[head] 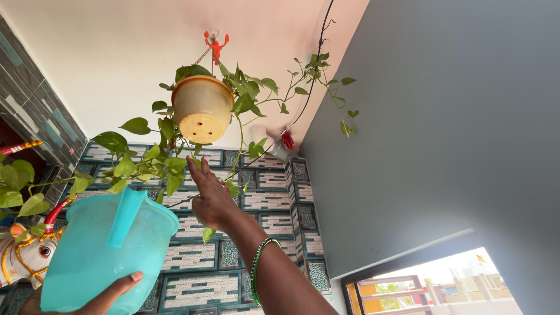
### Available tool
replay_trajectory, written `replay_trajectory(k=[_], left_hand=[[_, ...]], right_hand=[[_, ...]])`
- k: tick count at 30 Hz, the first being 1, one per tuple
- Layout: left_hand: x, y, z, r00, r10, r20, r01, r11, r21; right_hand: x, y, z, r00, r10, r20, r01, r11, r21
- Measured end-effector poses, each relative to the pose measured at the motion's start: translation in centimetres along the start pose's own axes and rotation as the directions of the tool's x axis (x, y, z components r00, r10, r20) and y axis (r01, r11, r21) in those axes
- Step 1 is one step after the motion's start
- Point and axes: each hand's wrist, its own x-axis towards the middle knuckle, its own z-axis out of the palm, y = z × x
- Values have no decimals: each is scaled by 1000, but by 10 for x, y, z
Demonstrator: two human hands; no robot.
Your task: The person waters several potted plants on a balcony using a blue plastic watering can. They scoop water from a white bucket to fill the can and pour it onto the soil of a hanging plant and a large potted plant on the floor.
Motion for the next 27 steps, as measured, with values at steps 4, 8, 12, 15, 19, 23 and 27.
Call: replay_trajectory(k=[4, 8, 12, 15, 19, 23, 27], left_hand=[[-55, 67, -3, 935, -313, -166, 152, 776, -612], [-86, 128, -14, 875, -412, -253, 117, 688, -716], [-78, 174, -26, 892, -352, -284, 35, 680, -733], [-72, 186, -30, 893, -321, -316, -5, 694, -720], [-57, 186, -26, 886, -319, -337, -27, 689, -724], [-26, 178, -19, 928, -310, -208, 57, 668, -742], [-17, 195, -3, 883, -389, -261, 90, 687, -721]], right_hand=[[-6, -2, 2, 998, 37, 57, -38, 999, 9], [-18, 15, 5, 989, 85, 120, -89, 996, 27], [-26, 48, 5, 994, 65, 82, -70, 996, 50], [-25, 67, 1, 999, 29, 40, -36, 982, 187], [-19, 69, -16, 976, 181, 124, -216, 893, 395], [-9, 59, -41, 980, 137, 144, -190, 856, 481], [-12, 34, -47, 985, 77, 152, -141, 872, 470]])
